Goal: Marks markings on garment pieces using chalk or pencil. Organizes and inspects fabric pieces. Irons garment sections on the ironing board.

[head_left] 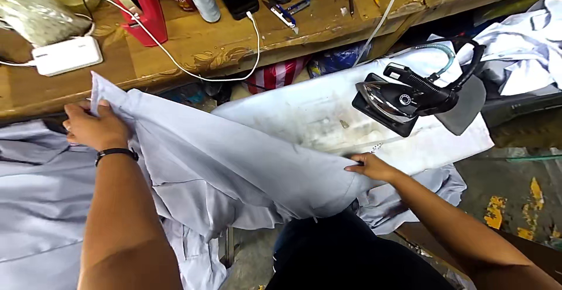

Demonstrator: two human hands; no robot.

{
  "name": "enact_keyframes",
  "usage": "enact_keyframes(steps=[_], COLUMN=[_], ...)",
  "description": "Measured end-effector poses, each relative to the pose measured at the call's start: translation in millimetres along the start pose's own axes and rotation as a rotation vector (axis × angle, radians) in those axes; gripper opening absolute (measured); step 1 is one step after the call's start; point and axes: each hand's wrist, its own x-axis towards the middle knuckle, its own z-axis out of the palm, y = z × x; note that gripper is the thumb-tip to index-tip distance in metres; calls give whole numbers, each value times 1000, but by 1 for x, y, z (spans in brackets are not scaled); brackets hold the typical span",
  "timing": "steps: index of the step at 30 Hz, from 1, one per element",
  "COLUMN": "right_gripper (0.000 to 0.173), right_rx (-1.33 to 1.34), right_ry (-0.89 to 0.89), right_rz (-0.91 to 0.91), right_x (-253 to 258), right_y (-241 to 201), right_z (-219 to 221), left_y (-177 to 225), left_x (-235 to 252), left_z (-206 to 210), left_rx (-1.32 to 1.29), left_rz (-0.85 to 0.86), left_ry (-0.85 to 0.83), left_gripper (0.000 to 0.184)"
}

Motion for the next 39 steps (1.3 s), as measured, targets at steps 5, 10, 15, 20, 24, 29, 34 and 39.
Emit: enact_keyframes(steps=[5,10,15,20,24,29,34,39], right_gripper=[23,23,40,68,79,62,62,39], right_rx=[-52,-160,-560,-761,-807,-757,-673,-166], right_ry=[146,180,521,450,358,611,472,168], right_rz=[48,106,-55,-470,-460,-427,-15,84], right_x=[32,49,31,26,13,7,47,72], right_y=[-8,11,-6,45,83,14,-53,-50], right_z=[-33,-44,-7,49,23,-89,-208,-236], left_y=[2,25,79,67,58,56,59,61], left_x=[2,-59,-206,-264,-232,-227,-227,-227], left_z=[25,56,109,185,196,193,191,190], left_rx=[47,-29,-104,98,185,228,241,221], left_rz=[-159,121,671,689,589,586,570,533], left_ry=[19,-11,-316,-404,-338,-363,-360,-399], left_gripper=[52,67,48,75,77,80,83,81])
